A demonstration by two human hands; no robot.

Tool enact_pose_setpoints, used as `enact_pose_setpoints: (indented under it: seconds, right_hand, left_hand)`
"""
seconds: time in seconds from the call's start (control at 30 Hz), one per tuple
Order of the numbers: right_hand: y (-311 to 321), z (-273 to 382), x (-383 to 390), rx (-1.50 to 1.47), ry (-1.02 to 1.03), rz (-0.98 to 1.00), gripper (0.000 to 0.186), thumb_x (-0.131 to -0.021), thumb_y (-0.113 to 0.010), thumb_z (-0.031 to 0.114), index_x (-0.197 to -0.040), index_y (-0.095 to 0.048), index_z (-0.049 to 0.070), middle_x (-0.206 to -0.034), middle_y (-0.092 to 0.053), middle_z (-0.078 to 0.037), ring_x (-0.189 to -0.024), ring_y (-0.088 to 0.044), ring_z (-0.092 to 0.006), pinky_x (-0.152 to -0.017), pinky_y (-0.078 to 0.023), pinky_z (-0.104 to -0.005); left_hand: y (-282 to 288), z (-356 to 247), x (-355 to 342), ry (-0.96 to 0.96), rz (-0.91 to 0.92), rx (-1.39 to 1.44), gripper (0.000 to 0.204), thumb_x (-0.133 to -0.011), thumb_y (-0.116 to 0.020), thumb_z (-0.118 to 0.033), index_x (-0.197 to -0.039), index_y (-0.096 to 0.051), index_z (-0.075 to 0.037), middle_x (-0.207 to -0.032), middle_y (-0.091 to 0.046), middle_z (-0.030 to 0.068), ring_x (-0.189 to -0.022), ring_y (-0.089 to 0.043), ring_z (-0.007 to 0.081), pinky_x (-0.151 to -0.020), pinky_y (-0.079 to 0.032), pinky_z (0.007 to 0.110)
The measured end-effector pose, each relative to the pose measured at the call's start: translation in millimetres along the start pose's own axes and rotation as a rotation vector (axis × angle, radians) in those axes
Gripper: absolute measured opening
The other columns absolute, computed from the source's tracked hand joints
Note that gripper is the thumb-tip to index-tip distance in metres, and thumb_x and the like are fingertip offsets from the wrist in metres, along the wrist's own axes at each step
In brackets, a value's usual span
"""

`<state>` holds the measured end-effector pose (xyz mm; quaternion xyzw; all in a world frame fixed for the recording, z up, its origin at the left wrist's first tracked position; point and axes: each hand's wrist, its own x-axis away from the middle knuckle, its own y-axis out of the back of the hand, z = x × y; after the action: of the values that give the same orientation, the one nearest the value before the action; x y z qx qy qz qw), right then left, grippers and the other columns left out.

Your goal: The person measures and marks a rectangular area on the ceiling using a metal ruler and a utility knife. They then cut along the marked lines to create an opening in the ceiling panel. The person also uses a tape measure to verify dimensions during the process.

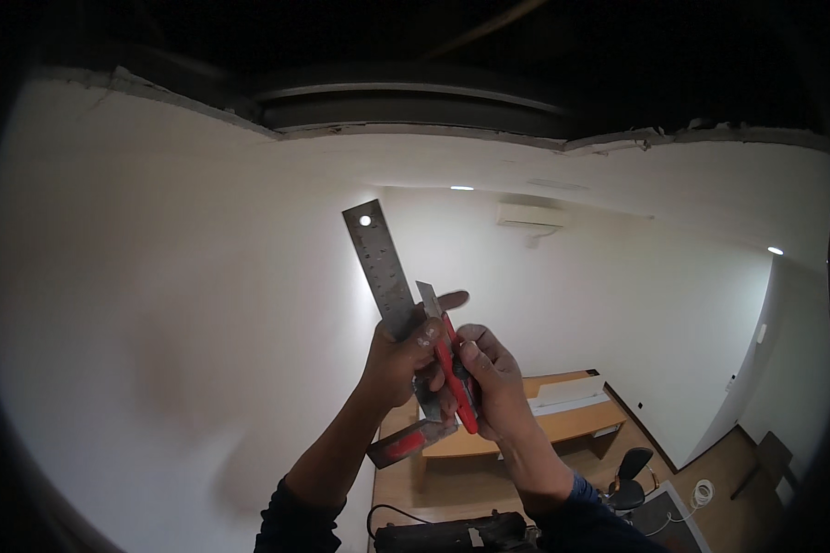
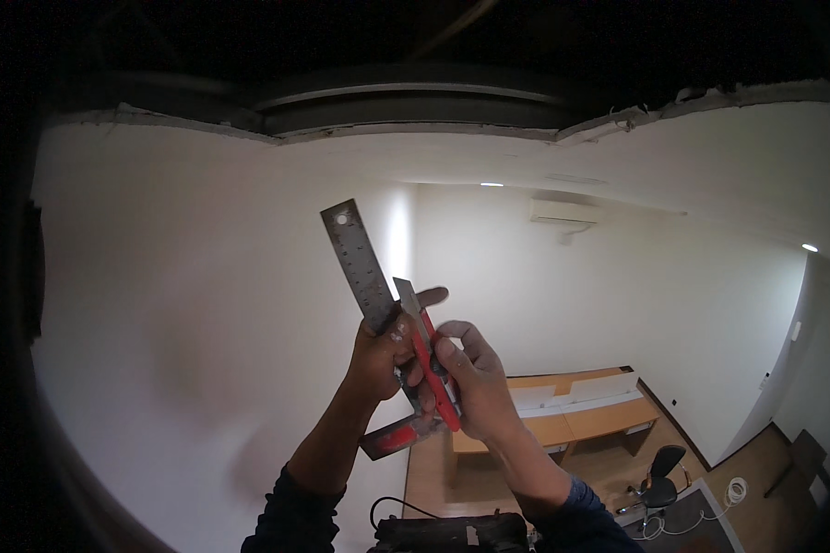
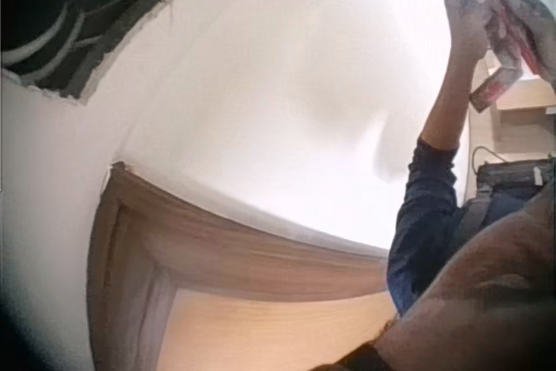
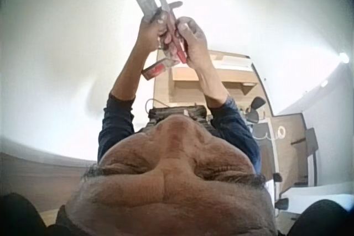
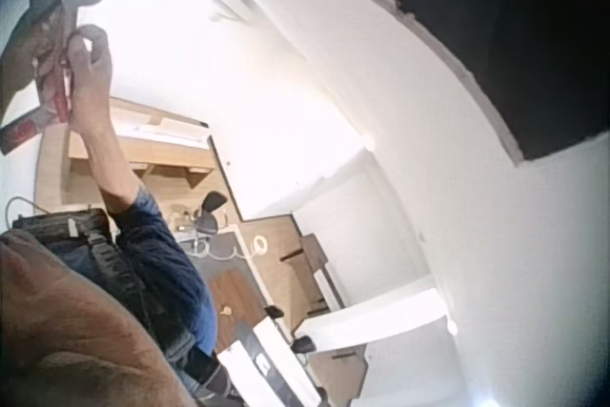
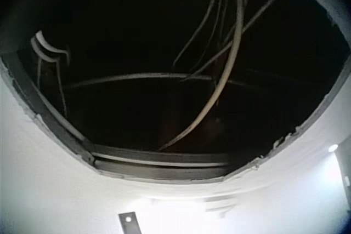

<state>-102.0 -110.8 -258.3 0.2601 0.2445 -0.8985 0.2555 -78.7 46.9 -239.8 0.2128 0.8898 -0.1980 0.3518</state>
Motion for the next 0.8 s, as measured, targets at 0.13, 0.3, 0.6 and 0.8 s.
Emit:
enact_pose_setpoints:
  seconds: [0.13, 0.3, 0.6, 0.8]
  right_hand:
    - [5.3, -5.6, -0.2, 0.042, -0.023, -0.091, 0.031, -0.098, -0.062, 0.023, -0.113, -0.045, 0.002, -0.083, -0.066, -0.017, -0.061, -0.067, -0.0195, -0.05, -0.057, -0.0277]
    - [2.6, -7.1, 9.4, 0.582, 0.348, -0.281, 0.029, -0.087, -0.073, 0.004, -0.107, -0.052, 0.0, -0.089, -0.066, -0.008, -0.073, -0.067, -0.0125, -0.061, -0.054, -0.0248]
    - [8.5, -16.0, 7.0, 0.421, 0.414, -0.136, 0.02, -0.088, -0.061, -0.01, -0.107, -0.055, -0.006, -0.094, -0.061, -0.013, -0.074, -0.068, -0.0176, -0.063, -0.061, -0.0305]
    - [15.6, -16.3, 0.1, 0.521, 0.498, -0.108, 0.022, -0.088, -0.06, -0.011, -0.109, -0.06, -0.008, -0.106, -0.058, -0.015, -0.079, -0.068, -0.0186, -0.067, -0.06, -0.0299]
  left_hand:
    - [5.9, 1.1, -7.6, 0.066, 0.0, -0.034, 0.031, -0.095, -0.063, -0.022, -0.117, -0.061, 0.001, -0.077, -0.058, 0.0007, -0.059, -0.052, 0.008, -0.054, -0.043, 0.022]
    - [9.6, 1.4, -12.4, -0.006, 0.004, -0.043, 0.026, -0.095, -0.064, -0.022, -0.108, -0.061, 0.0, -0.071, -0.052, -0.001, -0.056, -0.045, 0.0052, -0.05, -0.037, 0.022]
    - [2.7, 1.9, -14.9, 0.016, -0.035, 0.003, 0.028, -0.094, -0.065, -0.025, -0.107, -0.06, -0.001, -0.072, -0.051, -0.0019, -0.055, -0.04, 0.0042, -0.048, -0.033, 0.02]
    - [3.9, -4.0, -15.1, -0.017, 0.045, -0.091, 0.032, -0.097, -0.064, -0.029, -0.104, -0.056, 0.002, -0.067, -0.045, -0.0019, -0.056, -0.043, 0.0045, -0.05, -0.034, 0.022]
